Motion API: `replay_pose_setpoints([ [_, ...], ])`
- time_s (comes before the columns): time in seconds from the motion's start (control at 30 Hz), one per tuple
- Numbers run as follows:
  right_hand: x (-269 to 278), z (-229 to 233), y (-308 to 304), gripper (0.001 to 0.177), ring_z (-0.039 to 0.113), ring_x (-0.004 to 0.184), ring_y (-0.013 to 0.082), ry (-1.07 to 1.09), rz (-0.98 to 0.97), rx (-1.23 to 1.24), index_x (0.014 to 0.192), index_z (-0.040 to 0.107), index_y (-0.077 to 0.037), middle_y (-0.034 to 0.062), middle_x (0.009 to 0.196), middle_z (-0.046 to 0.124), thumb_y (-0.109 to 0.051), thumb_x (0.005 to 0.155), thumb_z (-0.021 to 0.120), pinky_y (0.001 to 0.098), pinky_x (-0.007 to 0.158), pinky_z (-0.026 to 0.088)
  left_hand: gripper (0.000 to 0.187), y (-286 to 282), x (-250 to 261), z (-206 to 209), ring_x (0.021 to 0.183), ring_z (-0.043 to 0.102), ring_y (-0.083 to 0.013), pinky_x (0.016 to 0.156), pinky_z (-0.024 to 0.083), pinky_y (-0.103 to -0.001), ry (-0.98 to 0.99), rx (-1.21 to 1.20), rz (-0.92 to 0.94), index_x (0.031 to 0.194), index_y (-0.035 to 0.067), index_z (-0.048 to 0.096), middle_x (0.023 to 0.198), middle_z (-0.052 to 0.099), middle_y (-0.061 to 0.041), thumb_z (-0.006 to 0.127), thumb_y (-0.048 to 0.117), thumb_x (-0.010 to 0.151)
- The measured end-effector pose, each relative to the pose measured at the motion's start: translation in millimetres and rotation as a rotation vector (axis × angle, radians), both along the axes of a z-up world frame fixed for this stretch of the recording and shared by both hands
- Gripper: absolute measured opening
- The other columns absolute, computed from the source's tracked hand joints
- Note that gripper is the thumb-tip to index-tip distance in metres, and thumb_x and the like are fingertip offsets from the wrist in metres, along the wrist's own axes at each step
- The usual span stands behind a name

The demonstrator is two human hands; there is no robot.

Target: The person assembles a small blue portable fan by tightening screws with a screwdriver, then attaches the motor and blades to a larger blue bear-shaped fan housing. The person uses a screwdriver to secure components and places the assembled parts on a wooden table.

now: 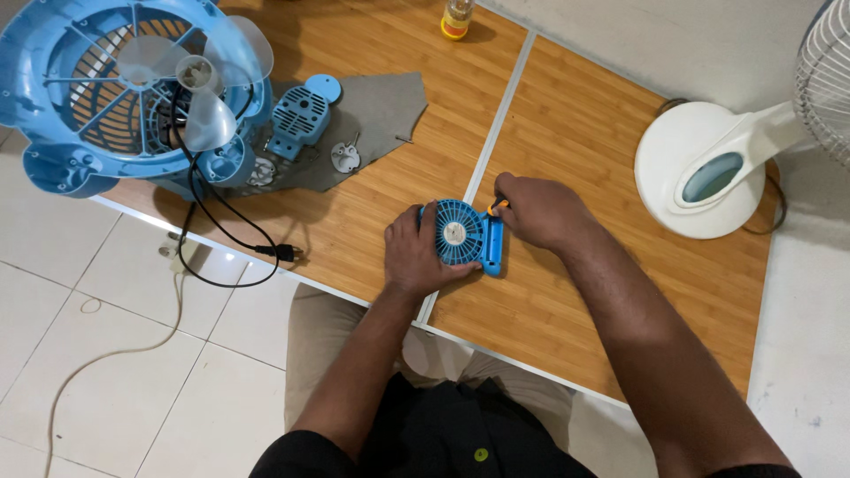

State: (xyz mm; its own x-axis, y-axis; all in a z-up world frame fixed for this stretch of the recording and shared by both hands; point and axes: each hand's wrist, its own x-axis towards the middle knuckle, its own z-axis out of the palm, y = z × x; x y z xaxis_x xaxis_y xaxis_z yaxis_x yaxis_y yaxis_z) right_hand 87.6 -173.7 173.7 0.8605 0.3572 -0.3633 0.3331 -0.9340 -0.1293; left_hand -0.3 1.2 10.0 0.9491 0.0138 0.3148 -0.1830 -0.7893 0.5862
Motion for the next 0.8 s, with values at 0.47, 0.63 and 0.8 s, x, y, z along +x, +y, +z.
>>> replay_pose_setpoints([
  [0.47,-2,-18,4,0.038,0.071,0.088,0.0382,-0.071,-0.038,-0.006,0.108,0.059,-0.006,0.0152,0.089,0.075,-0.041,0.095,0.066,0.0536,0.074,0.055,0.127,-2,2,-5,0.121,0.051,-0.0436,0.102,0.04,-0.056,-0.02,0.024,0.018,0.142,0.002,0.048,0.132,0.052,-0.028,0.085,0.082,0.05],
  [0.63,-8,-12,15,0.042,0.072,0.088,0.039,-0.049,-0.124,-0.067,0.11,0.056,-0.002,0.0187,0.091,0.074,-0.041,0.099,0.063,0.0539,0.074,0.056,0.125,-3,1,-9,0.124,0.052,-0.0424,0.102,0.041,-0.056,-0.035,0.033,0.031,0.142,0.003,0.05,0.134,0.053,-0.027,0.083,0.081,0.051],
  [0.8,-13,-8,18,0.041,0.072,0.091,0.0383,-0.006,-0.222,-0.082,0.116,0.055,-0.003,0.0186,0.094,0.074,-0.04,0.1,0.062,0.0528,0.078,0.055,0.126,-2,-1,-12,0.123,0.052,-0.0418,0.102,0.042,-0.055,-0.145,0.042,0.028,0.143,0.0,0.049,0.133,0.053,-0.027,0.082,0.085,0.056],
])
